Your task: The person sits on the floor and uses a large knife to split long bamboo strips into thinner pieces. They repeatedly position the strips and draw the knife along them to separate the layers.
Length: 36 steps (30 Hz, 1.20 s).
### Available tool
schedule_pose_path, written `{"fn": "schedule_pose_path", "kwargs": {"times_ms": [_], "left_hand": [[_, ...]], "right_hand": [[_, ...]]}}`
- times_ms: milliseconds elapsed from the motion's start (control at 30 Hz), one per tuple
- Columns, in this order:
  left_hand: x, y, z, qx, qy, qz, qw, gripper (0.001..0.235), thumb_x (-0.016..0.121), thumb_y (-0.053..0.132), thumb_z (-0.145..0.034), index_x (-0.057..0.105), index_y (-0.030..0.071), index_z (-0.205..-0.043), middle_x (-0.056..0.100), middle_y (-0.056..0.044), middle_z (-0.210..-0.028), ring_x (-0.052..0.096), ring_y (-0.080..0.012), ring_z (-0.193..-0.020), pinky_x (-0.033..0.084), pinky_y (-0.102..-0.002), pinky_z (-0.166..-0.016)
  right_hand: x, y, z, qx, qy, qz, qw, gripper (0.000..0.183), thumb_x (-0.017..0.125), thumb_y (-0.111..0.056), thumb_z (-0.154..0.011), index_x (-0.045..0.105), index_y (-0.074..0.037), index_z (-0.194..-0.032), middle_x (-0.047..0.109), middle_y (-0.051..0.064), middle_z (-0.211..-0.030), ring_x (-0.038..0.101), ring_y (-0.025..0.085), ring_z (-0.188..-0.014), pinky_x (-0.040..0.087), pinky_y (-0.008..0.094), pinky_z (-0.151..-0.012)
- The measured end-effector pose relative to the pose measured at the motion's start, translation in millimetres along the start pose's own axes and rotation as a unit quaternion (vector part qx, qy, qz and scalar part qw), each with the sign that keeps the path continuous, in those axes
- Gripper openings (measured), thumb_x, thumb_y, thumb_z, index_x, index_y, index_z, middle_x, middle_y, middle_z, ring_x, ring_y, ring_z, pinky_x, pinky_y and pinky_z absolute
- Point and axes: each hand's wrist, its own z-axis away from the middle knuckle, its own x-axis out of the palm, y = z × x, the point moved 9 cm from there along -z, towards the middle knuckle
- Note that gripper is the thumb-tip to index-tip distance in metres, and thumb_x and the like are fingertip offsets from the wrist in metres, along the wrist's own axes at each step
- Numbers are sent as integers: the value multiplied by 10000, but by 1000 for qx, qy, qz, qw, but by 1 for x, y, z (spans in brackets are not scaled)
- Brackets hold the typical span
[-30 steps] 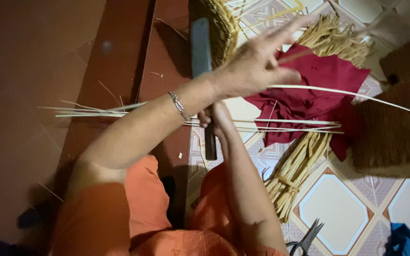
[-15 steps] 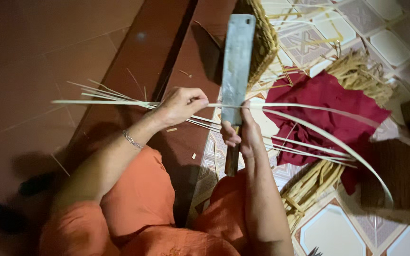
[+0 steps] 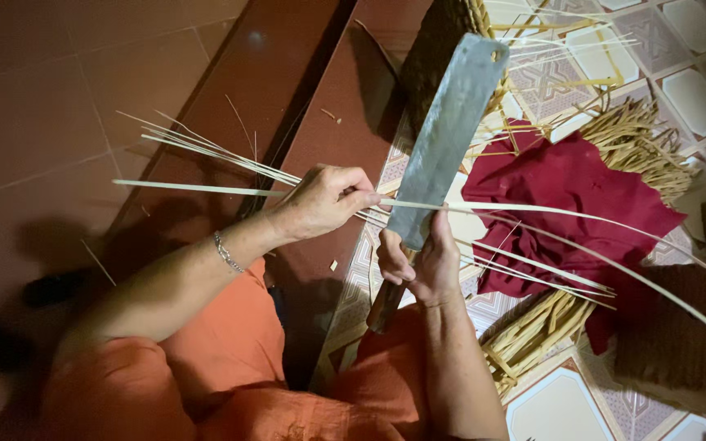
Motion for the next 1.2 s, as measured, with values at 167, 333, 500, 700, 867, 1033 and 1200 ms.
{"fn": "schedule_pose_path", "kwargs": {"times_ms": [167, 333, 500, 700, 867, 1033, 1200], "left_hand": [[7, -2, 1, 27, 8, 1, 1000, 171, 723, 168, -967, 716, 22, -879, 708, -72, -677, 621, -119, -565, 467, -314, -507], [7, -9, 5, 34, 13, 14, 999, 174, 724, 163, -973, 706, 18, -878, 725, -75, -716, 652, -104, -599, 496, -308, -524], [9, -16, 7, 17, 6, -5, 1000, 184, 733, 177, -970, 709, 27, -866, 701, -71, -674, 639, -111, -575, 486, -312, -505], [11, -23, 8, 2, 4, 13, 1000, 182, 737, 182, -965, 718, 16, -892, 703, -50, -685, 634, -94, -616, 499, -285, -536], [9, -31, 4, -54, -52, 86, 993, 174, 724, 206, -969, 744, 37, -936, 721, -22, -720, 640, -58, -655, 532, -254, -578], [2, -41, 5, -96, -83, -5, 992, 176, 716, 221, -945, 739, 56, -886, 706, -3, -687, 613, -65, -597, 499, -269, -533], [7, -38, 8, -72, -35, -16, 997, 218, 714, 208, -958, 728, 30, -833, 678, -45, -624, 564, -80, -563, 440, -308, -495]], "right_hand": [[-1, -1, -1, 3, 49, 19, 999, 786, 209, -690, -1045, 590, -53, -1305, 374, 34, -551, 313, 141, -408, 321, 302, -423], [-1, 4, -4, 8, 49, 29, 998, 790, 196, -692, -1061, 600, -47, -1274, 350, 15, -526, 303, 134, -399, 312, 298, -409], [5, 6, -9, 4, 35, 34, 999, 788, 189, -708, -1050, 607, -55, -1192, 354, 13, -508, 299, 132, -391, 313, 293, -409], [-4, 11, -14, 8, 99, 68, 993, 765, 203, -699, -1004, 593, -41, -1051, 366, 26, -483, 304, 132, -354, 303, 289, -368], [0, 4, -13, 3, 49, 99, 994, 784, 230, -712, -1060, 535, -19, -853, 362, 19, -503, 319, 141, -391, 319, 299, -415], [8, -8, -10, -13, 31, 93, 995, 767, 230, -698, -1038, 577, -15, -994, 378, 40, -508, 327, 156, -394, 323, 305, -415], [11, -7, -9, -16, -11, 47, 999, 827, 218, -708, -1096, 600, 20, -1195, 384, 60, -535, 328, 161, -413, 327, 312, -421]]}}
